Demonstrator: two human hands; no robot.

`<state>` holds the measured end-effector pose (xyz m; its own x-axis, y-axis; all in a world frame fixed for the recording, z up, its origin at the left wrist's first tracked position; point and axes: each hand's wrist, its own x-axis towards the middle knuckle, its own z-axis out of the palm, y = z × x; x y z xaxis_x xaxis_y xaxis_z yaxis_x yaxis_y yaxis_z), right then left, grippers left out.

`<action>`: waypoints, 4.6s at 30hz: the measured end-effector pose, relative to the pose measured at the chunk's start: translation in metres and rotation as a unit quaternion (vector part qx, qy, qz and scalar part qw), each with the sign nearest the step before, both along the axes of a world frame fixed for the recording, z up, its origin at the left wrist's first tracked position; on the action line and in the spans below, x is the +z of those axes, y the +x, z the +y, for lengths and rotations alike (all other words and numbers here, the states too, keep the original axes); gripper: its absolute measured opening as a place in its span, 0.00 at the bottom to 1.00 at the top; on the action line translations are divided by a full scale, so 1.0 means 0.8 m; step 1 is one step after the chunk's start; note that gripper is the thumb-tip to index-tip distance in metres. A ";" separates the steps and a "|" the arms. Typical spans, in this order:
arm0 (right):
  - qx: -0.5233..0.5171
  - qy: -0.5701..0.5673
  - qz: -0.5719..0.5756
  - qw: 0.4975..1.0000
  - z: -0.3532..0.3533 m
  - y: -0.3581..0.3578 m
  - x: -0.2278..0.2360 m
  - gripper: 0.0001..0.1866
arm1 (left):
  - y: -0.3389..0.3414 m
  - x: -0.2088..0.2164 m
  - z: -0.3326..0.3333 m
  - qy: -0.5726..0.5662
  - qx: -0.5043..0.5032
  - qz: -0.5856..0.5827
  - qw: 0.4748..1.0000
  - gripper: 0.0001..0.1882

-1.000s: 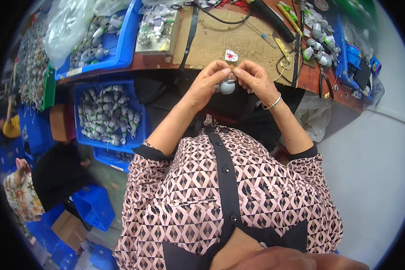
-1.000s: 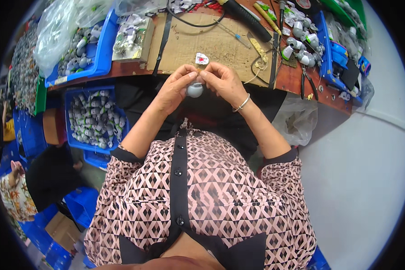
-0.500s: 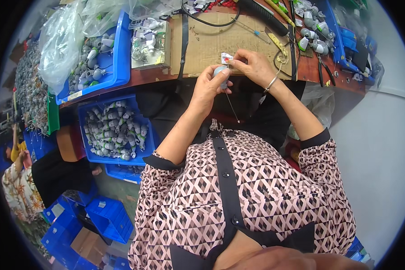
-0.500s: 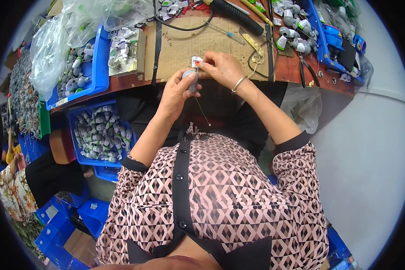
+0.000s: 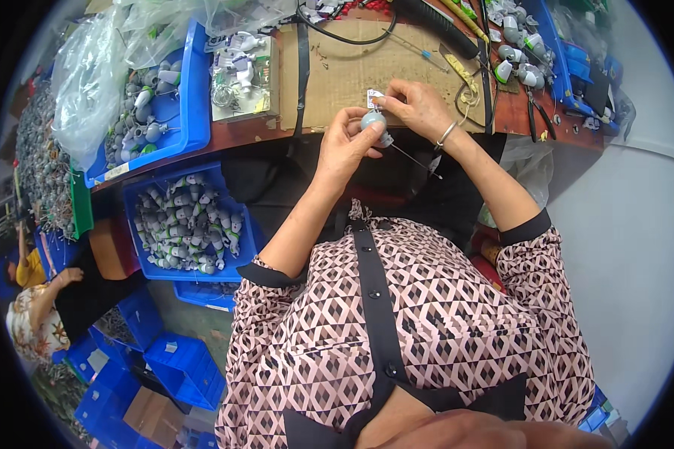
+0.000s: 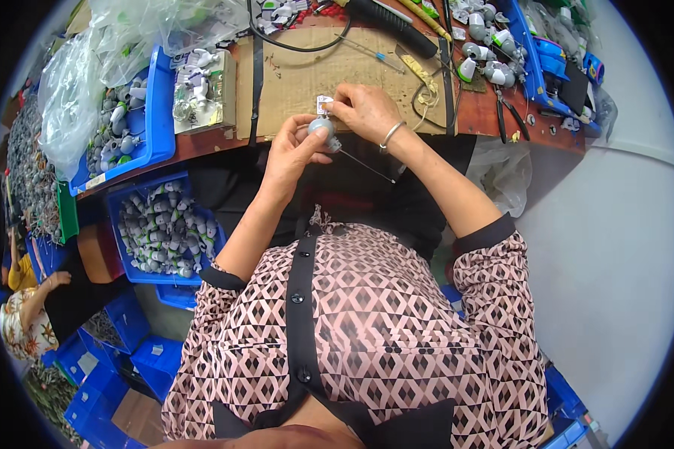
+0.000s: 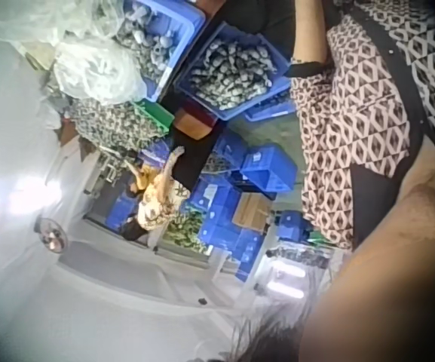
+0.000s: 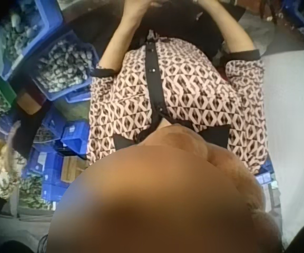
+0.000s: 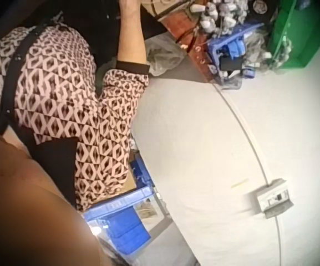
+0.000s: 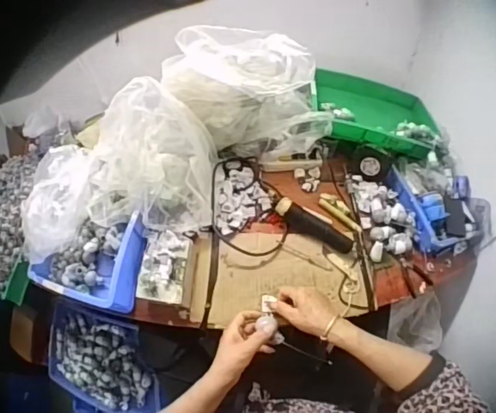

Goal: Assembling electronic components for LED bulbs at a factory workbench.

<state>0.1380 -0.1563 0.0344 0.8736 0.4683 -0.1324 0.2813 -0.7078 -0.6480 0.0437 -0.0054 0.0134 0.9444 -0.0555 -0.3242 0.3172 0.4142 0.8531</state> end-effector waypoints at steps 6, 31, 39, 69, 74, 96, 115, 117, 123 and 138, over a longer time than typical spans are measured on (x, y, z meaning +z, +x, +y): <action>0.013 0.029 0.030 0.999 -0.001 0.007 -0.009 0.18 | 0.001 -0.006 0.001 0.020 -0.004 -0.003 1.000 0.21; 0.046 -0.078 0.111 0.990 0.004 0.033 0.004 0.22 | 0.057 -0.003 0.031 0.621 -0.031 -0.321 0.714 0.18; 0.084 -0.057 0.047 0.994 0.001 0.022 0.009 0.21 | 0.055 -0.010 0.037 0.571 -0.017 -0.361 0.737 0.19; 0.030 0.233 0.001 0.972 0.010 -0.069 -0.009 0.14 | 0.000 0.007 0.023 0.140 0.069 -0.085 0.984 0.14; -0.004 0.211 -0.130 0.969 0.016 -0.075 -0.005 0.15 | -0.004 0.008 0.019 0.140 0.071 -0.069 0.985 0.14; 0.047 0.327 0.205 0.921 -0.020 -0.059 0.002 0.15 | -0.018 -0.001 0.031 0.164 0.019 -0.061 0.984 0.12; 0.306 0.156 -0.068 0.937 -0.012 -0.010 0.036 0.11 | -0.022 0.017 0.041 0.347 -0.040 -0.152 0.924 0.12; 0.299 0.163 -0.064 0.938 -0.011 -0.011 0.036 0.11 | -0.022 0.025 0.037 0.341 -0.054 -0.125 0.930 0.12; 0.258 0.143 0.050 0.954 -0.011 -0.014 0.039 0.12 | -0.022 0.016 0.039 0.370 -0.041 -0.174 0.912 0.12; 0.267 0.096 0.144 0.948 -0.013 -0.010 0.018 0.14 | -0.029 0.013 0.041 0.318 -0.073 -0.096 0.940 0.11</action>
